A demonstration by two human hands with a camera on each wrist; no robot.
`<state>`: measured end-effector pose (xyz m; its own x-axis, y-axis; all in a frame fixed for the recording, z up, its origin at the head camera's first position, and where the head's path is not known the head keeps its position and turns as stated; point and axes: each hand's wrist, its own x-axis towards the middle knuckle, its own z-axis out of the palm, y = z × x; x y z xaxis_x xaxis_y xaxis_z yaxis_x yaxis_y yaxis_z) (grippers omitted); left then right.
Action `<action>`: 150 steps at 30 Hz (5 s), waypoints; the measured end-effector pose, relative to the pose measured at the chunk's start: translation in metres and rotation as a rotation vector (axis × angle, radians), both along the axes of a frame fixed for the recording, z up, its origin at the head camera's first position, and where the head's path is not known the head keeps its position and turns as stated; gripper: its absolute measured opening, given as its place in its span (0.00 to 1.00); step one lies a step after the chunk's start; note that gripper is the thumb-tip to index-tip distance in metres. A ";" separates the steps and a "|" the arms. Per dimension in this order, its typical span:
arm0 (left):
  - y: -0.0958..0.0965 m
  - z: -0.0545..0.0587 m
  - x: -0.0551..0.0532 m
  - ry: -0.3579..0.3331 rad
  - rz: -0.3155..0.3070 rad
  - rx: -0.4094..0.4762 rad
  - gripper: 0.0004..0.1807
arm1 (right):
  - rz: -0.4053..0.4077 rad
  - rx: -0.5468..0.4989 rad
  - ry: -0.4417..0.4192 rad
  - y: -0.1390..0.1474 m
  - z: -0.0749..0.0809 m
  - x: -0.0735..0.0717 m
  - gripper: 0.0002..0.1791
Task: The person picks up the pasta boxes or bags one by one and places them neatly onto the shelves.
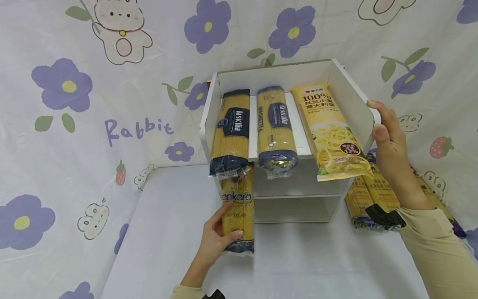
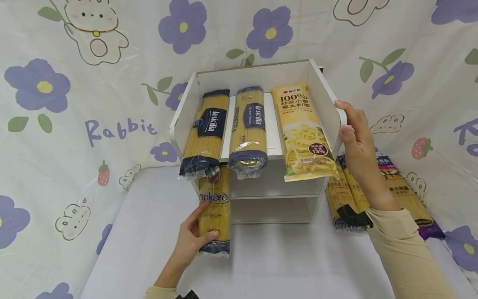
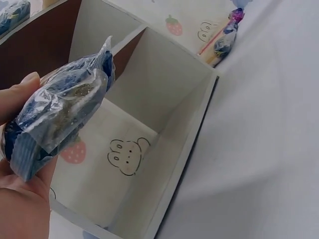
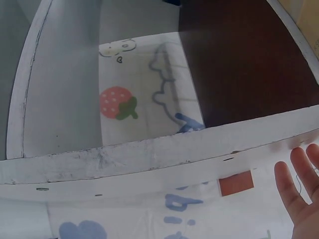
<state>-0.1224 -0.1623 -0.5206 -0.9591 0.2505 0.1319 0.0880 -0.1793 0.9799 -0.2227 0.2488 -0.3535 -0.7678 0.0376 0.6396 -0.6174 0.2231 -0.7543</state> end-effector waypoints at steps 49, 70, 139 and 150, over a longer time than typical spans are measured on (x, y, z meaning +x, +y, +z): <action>-0.015 0.043 0.007 -0.053 -0.290 -0.384 0.49 | -0.021 -0.005 -0.008 -0.003 0.004 0.002 0.28; -0.007 0.038 -0.007 -0.026 -0.161 -0.273 0.43 | -0.016 -0.025 -0.035 -0.004 0.004 0.003 0.28; 0.010 0.059 0.017 0.204 -0.506 -0.042 0.23 | 0.001 -0.026 -0.032 -0.005 0.005 0.005 0.28; 0.013 0.059 0.009 0.239 -0.451 -0.091 0.23 | -0.019 -0.025 -0.027 -0.005 0.003 0.003 0.31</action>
<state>-0.1138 -0.1496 -0.4620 -0.6989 0.6524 0.2930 0.2452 -0.1663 0.9551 -0.2195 0.2440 -0.3508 -0.7835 0.0680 0.6177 -0.5931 0.2149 -0.7759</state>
